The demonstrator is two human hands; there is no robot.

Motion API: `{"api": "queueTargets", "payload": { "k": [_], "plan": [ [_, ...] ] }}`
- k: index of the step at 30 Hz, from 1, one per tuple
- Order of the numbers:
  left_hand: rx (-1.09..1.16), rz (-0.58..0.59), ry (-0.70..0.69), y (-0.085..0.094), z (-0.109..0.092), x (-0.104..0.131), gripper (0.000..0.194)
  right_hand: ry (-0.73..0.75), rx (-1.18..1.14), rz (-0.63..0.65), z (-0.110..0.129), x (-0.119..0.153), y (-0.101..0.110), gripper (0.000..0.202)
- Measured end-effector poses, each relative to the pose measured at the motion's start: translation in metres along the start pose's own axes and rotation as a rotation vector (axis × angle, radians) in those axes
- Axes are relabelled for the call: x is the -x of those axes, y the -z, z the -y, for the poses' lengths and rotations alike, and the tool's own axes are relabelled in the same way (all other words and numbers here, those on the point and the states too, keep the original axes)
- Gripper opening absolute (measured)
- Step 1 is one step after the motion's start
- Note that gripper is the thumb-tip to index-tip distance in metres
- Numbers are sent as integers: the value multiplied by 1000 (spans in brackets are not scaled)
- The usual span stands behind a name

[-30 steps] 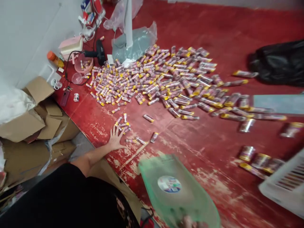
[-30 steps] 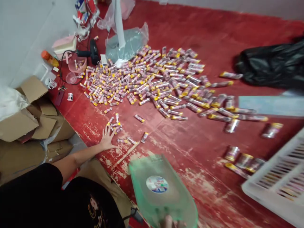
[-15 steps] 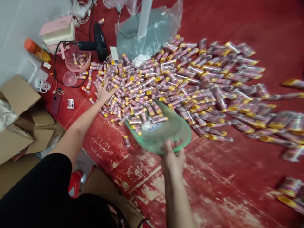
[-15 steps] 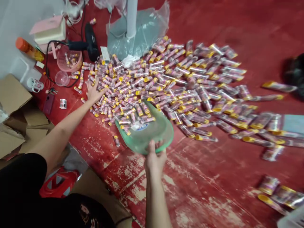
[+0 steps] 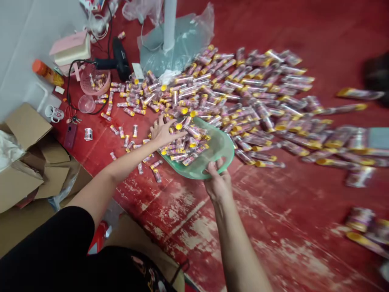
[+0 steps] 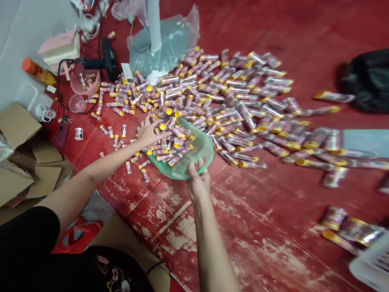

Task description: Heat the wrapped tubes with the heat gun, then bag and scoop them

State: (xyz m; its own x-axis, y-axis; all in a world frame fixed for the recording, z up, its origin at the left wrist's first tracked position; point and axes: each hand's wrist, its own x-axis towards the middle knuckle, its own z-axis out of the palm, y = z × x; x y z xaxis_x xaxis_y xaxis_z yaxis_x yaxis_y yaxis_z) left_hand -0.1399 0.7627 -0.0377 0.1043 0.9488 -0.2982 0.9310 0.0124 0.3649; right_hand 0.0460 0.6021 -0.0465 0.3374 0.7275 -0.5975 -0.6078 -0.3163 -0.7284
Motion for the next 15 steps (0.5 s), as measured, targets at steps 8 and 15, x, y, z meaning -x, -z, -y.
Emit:
{"api": "queueTargets", "payload": {
  "k": [8, 15],
  "plan": [
    [-60, 21, -406, 28, -212, 49, 83, 196, -217, -80, 108, 79, 107, 60],
    [85, 110, -863, -7, -510, 134, 87, 702, -192, -383, 267, 168, 273, 24]
  ]
}}
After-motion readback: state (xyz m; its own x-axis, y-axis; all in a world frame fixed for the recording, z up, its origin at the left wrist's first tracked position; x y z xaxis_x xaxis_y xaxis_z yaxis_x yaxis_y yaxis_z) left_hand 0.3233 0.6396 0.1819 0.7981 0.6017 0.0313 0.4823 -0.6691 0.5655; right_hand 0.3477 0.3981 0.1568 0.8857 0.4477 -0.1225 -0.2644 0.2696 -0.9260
